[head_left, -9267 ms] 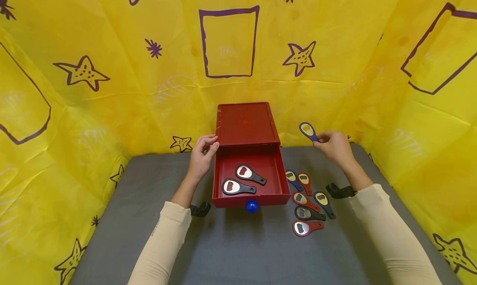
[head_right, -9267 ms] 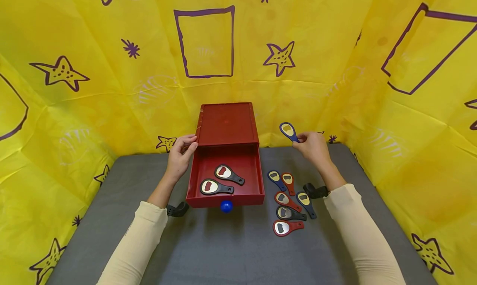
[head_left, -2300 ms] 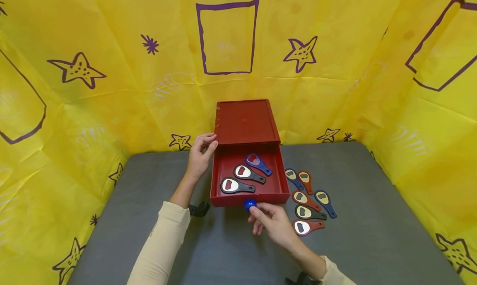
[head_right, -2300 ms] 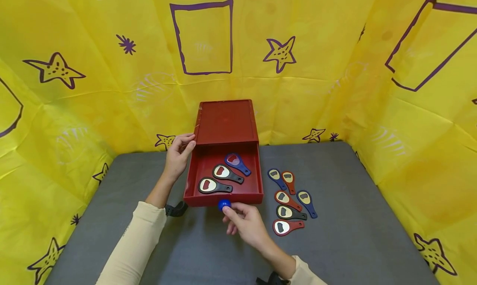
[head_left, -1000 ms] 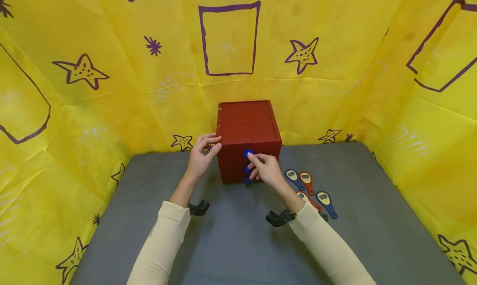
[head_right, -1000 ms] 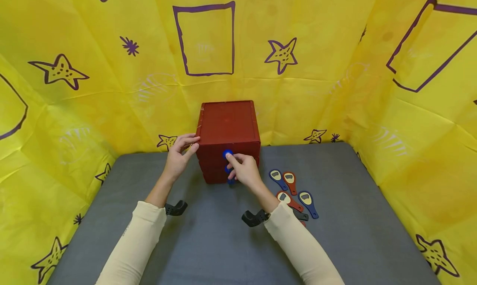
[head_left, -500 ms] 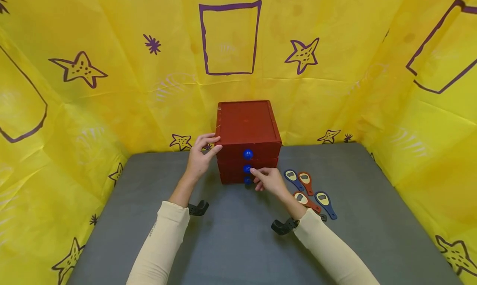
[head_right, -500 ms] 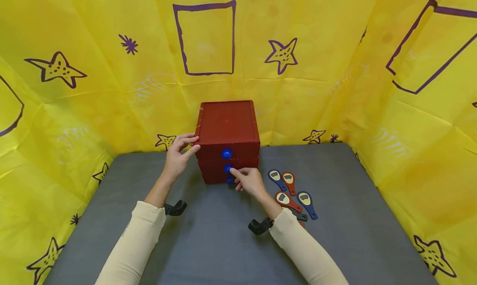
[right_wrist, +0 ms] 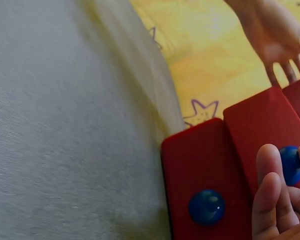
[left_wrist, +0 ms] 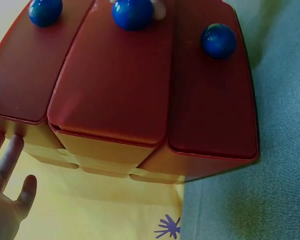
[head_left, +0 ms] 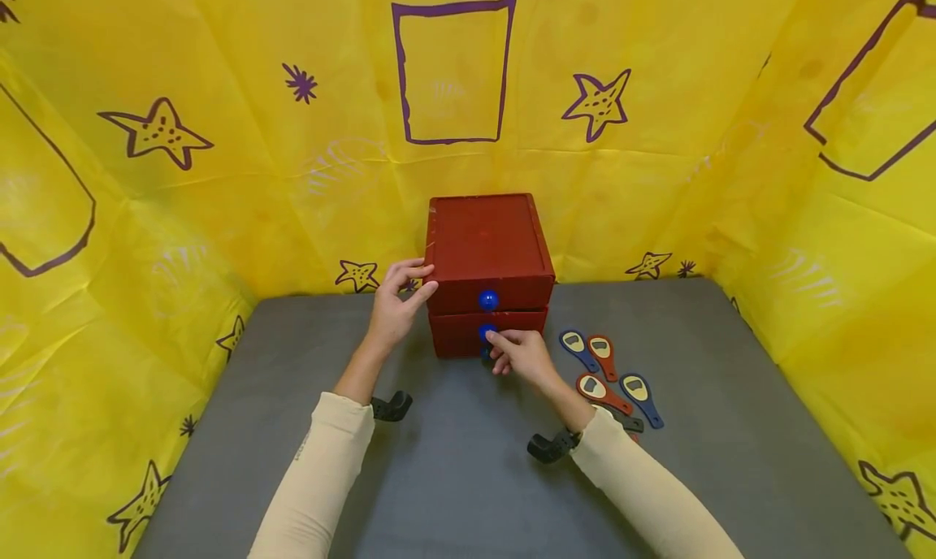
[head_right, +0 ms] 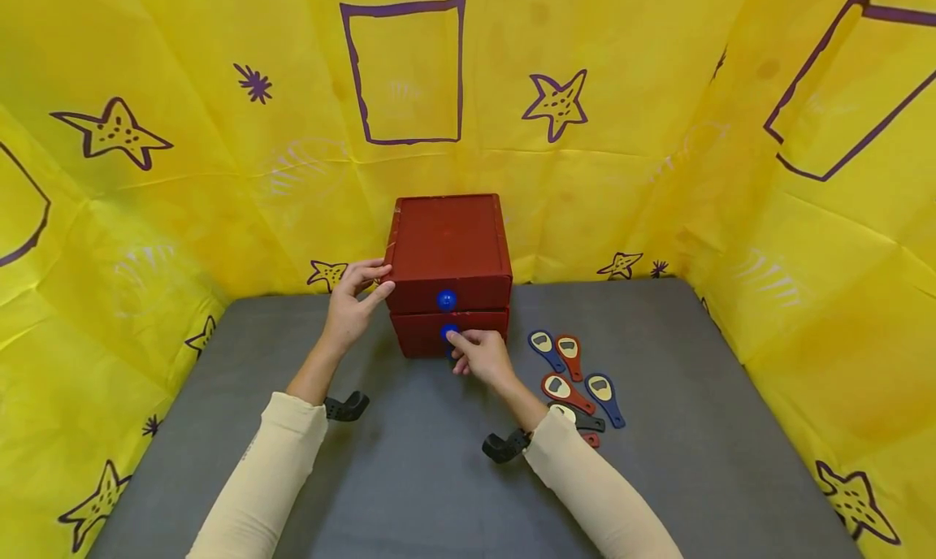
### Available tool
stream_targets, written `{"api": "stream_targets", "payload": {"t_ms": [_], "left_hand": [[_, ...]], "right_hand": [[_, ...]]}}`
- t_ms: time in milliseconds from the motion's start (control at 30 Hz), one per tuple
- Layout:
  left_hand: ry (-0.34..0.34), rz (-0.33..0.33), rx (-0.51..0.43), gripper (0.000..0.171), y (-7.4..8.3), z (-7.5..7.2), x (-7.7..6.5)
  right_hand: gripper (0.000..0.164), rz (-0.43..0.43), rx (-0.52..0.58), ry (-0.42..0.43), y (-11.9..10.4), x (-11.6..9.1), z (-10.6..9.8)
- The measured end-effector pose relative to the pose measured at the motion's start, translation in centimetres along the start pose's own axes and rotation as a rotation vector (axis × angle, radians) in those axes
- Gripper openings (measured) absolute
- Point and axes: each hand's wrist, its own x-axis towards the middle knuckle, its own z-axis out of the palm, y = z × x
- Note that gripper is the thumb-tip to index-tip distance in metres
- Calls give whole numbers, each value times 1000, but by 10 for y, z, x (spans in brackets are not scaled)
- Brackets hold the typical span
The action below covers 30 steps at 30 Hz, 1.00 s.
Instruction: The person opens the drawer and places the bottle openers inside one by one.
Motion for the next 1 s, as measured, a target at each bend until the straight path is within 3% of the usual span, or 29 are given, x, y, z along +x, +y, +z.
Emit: {"api": "stream_targets", "payload": {"t_ms": [233,600,767,1000], "left_hand": [[8,10,-14,32,1,-1,-3],[4,23,-24,33,1,0,1],[5,34,-23,33,2,0,2],[19,54,-32,26,2,0,0]], "right_hand": [[34,-9,-48,-70,4,-40,0],[33,-28,-49,-112,4,-109,2],[31,9,-41,-101,6,-123,3],[30,4,-6,-126,17,-127,7]]}}
